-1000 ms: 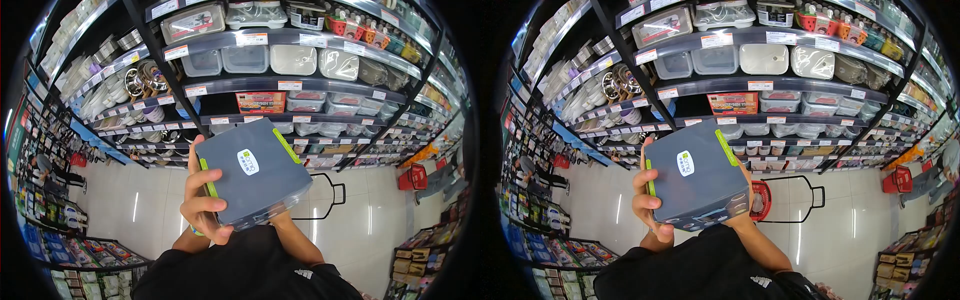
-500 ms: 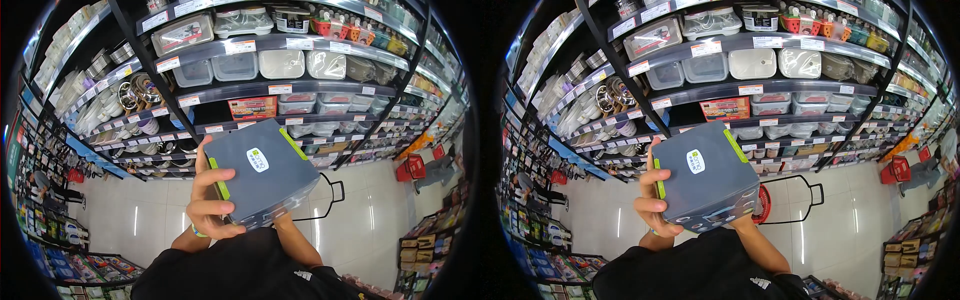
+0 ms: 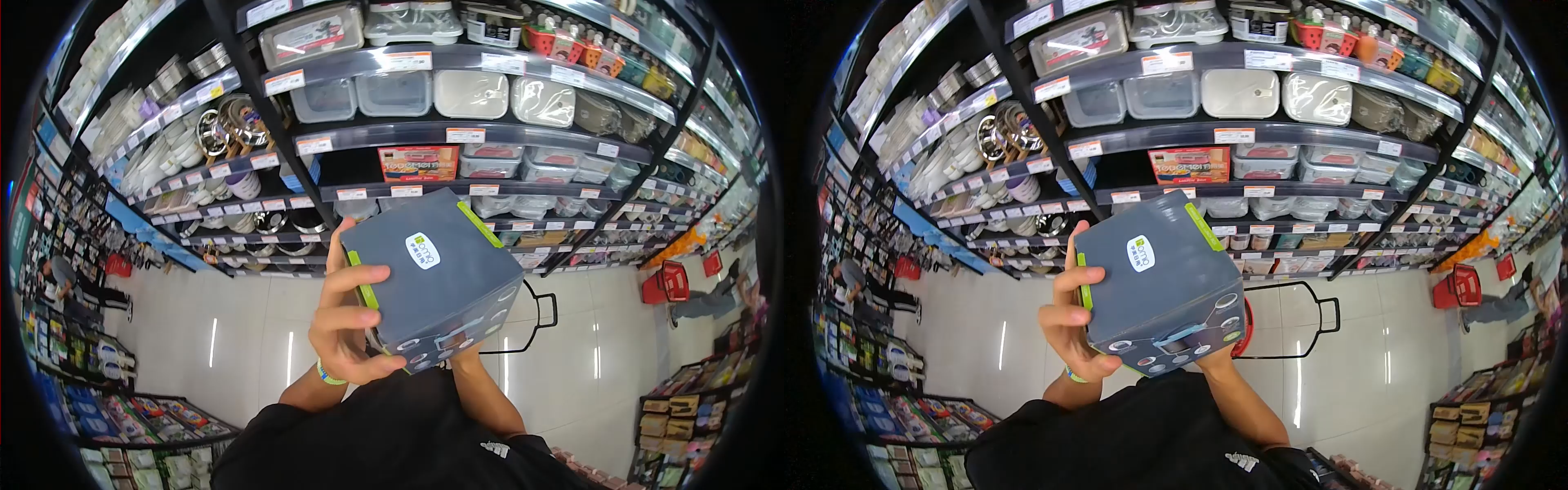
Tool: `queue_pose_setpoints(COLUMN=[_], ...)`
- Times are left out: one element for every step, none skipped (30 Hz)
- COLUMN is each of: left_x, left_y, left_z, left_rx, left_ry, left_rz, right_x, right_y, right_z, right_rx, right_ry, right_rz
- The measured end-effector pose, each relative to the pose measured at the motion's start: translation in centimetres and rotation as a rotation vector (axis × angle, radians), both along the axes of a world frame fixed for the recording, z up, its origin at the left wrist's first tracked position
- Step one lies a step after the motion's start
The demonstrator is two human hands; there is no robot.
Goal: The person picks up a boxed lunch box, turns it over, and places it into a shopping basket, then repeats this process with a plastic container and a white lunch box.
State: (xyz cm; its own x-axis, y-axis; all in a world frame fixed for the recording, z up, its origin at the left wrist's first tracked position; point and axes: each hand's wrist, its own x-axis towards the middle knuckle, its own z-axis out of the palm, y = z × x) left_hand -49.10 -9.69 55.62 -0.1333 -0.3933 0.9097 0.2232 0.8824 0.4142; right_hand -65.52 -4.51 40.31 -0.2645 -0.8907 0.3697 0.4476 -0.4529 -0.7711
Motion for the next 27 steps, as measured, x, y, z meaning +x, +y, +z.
queue_pose_setpoints(left_x=[0.1, 0.1, 0.1, 0.1, 0.2, 0.3, 0.7, 1.3, 1.7, 1.8, 1.9, 1.9, 1.9, 2.0, 1.9, 1.8, 1.8, 1.7, 1.7, 1.7, 1.8, 2.0, 2.3, 2.4, 2.5, 2.5, 2.4], left_y=[0.4, 0.8, 1.1, 1.4, 1.7, 1.8, 1.7, 1.4, 1.3, 1.2, 1.1, 1.0, 0.9, 0.7, 0.5, 0.2, -0.1, -0.4, -0.6, -0.8, -0.9, -1.0, -1.1, -1.1, -1.0, -1.1, -1.2], left_z=[-0.1, -0.1, -0.1, -0.2, -0.1, -0.1, -0.1, -0.4, -0.5, -0.5, -0.4, -0.3, -0.2, 0.0, 0.2, 0.3, 0.2, 0.2, 0.4, 0.5, 0.5, 0.6, 0.7, 0.7, 0.5, 0.1, -0.2], left_rx=[0.008, 0.03, 0.05, 0.055, 0.067, 0.075, 0.073, 0.025, -0.022, -0.021, -0.01, 0.001, -0.001, -0.001, -0.004, -0.011, -0.019, -0.026, -0.032, -0.042, -0.048, -0.046, -0.02, 0.007, 0.009, 0.11, 0.208], left_ry=[0.004, 0.036, 0.068, 0.07, 0.099, 0.128, 0.129, 0.072, 0.015, 0.014, 0.002, -0.01, -0.013, -0.03, -0.047, -0.048, -0.035, -0.022, -0.021, -0.014, -0.007, -0.007, -0.023, -0.04, -0.044, -0.006, 0.032], left_rz=[0.018, 0.035, 0.05, 0.063, 0.072, 0.077, 0.082, 0.091, 0.097, 0.092, 0.072, 0.051, 0.039, 0.028, 0.015, -0.001, -0.017, -0.029, -0.037, -0.046, -0.053, -0.055, -0.058, -0.061, -0.063, -0.05, -0.035], right_x=[-0.2, 0.0, 0.1, -0.1, 0.7, 0.9, 1.2, 1.7, 1.9, 2.0, 1.9, 1.9, 2.0, 2.1, 2.1, 2.1, 2.0, 2.0, 1.9, 1.9, 2.0, 2.0, 2.1, 2.1, 2.1, 2.1, 2.1], right_y=[0.2, 0.2, 0.3, 0.1, 0.5, 0.5, 0.3, 0.1, 0.1, 0.1, 0.2, 0.3, 0.4, 0.6, 0.5, 0.4, 0.2, 0.0, -0.3, -0.5, -0.7, -0.7, -0.6, -0.4, -0.4, -0.6, -0.9], right_z=[-0.2, -0.3, -0.5, -0.4, -0.6, -0.6, 0.2, 1.8, 2.6, 2.1, 1.4, 0.9, 0.9, 1.0, 1.1, 1.4, 1.7, 2.1, 2.5, 2.9, 3.2, 3.3, 3.4, 3.4, 2.6, 1.0, -0.5], right_rx=[0.01, 0.019, 0.027, 0.034, 0.039, 0.041, 0.039, -0.082, -0.2, -0.2, -0.178, -0.157, -0.158, -0.118, -0.082, -0.089, -0.09, -0.09, -0.089, -0.087, -0.081, -0.072, -0.06, -0.048, -0.044, 0.034, 0.108], right_ry=[-0.012, -0.025, -0.039, -0.053, -0.068, -0.083, -0.082, -0.024, 0.034, 0.033, 0.039, 0.045, 0.043, -0.026, -0.094, -0.094, -0.022, 0.051, 0.122, 0.194, 0.265, 0.335, 0.404, 0.473, 0.47, 0.324, 0.179], right_rz=[0.024, 0.047, 0.067, 0.087, 0.104, 0.119, 0.123, 0.071, 0.015, 0.01, -0.007, -0.025, -0.038, -0.022, -0.009, -0.025, -0.071, -0.114, -0.154, -0.191, -0.225, -0.258, -0.291, -0.324, -0.326, -0.286, -0.245])
